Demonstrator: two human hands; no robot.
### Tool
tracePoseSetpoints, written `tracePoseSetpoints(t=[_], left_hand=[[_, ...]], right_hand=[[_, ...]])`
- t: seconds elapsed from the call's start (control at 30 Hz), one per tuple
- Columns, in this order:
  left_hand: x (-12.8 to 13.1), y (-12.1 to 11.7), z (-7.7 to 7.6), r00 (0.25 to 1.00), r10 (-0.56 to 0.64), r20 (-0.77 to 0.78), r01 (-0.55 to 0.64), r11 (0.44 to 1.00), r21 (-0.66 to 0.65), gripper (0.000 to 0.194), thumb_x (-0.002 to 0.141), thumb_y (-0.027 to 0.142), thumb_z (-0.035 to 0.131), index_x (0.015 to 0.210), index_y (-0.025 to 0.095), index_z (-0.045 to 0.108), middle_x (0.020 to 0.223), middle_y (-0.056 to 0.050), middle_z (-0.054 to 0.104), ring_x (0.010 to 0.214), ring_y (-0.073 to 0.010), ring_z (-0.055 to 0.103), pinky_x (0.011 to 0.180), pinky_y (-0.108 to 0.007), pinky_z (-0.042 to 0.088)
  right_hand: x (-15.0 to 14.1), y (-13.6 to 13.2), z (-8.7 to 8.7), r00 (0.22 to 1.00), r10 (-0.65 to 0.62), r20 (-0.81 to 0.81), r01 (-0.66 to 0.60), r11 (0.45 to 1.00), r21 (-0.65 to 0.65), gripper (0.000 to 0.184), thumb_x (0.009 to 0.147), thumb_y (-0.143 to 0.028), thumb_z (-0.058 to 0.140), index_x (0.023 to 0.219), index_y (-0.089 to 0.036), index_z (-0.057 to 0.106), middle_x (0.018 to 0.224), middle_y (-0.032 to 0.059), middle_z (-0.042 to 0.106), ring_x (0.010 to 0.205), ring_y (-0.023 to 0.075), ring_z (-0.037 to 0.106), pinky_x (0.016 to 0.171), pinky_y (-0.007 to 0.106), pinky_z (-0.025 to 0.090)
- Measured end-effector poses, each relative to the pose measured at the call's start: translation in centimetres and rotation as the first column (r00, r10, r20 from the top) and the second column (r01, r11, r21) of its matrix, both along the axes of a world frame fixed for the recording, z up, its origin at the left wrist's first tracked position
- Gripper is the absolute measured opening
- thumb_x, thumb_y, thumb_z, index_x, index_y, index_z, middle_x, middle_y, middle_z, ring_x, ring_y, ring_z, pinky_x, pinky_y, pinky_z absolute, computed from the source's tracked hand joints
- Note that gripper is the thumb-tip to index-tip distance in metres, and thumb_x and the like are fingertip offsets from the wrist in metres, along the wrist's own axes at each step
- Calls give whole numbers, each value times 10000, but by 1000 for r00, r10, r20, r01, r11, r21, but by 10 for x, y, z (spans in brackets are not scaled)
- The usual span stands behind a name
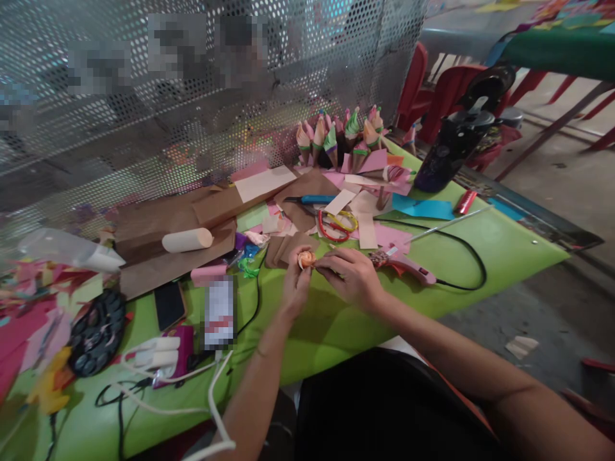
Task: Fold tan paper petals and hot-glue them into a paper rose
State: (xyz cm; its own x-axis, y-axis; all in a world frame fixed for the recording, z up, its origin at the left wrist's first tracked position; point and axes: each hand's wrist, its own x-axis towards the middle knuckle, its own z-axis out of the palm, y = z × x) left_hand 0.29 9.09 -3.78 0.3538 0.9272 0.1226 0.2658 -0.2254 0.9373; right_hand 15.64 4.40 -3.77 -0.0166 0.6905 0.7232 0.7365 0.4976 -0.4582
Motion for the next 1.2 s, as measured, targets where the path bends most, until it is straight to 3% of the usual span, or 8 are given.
tracePoseSetpoints(t=[0.4,0.9,1.2], left_hand=[[2,1,-5,995,-92,-35,92,995,21,430,906,407,469,1271,179,455,1247,-118,593,1111,-232,595,966,-359,480],[2,1,-1,990,-40,-137,52,995,90,368,921,398,400,1245,237,468,1219,-71,631,1062,-234,609,942,-390,501],[-1,1,-2,997,2,-74,3,998,67,344,883,346,437,1222,318,491,1190,-41,644,997,-232,619,911,-402,525]], right_hand=[[-2,3,-5,998,-12,70,14,999,-31,184,984,-222,526,899,-215,689,840,50,695,745,168,606,703,287,448],[-1,4,-2,999,-10,33,12,998,-69,171,964,-213,546,888,-211,699,829,53,688,742,180,609,693,297,449],[6,-1,-2,997,-33,-76,25,995,-98,160,962,-235,565,933,-233,722,837,49,699,773,185,644,714,293,501]])
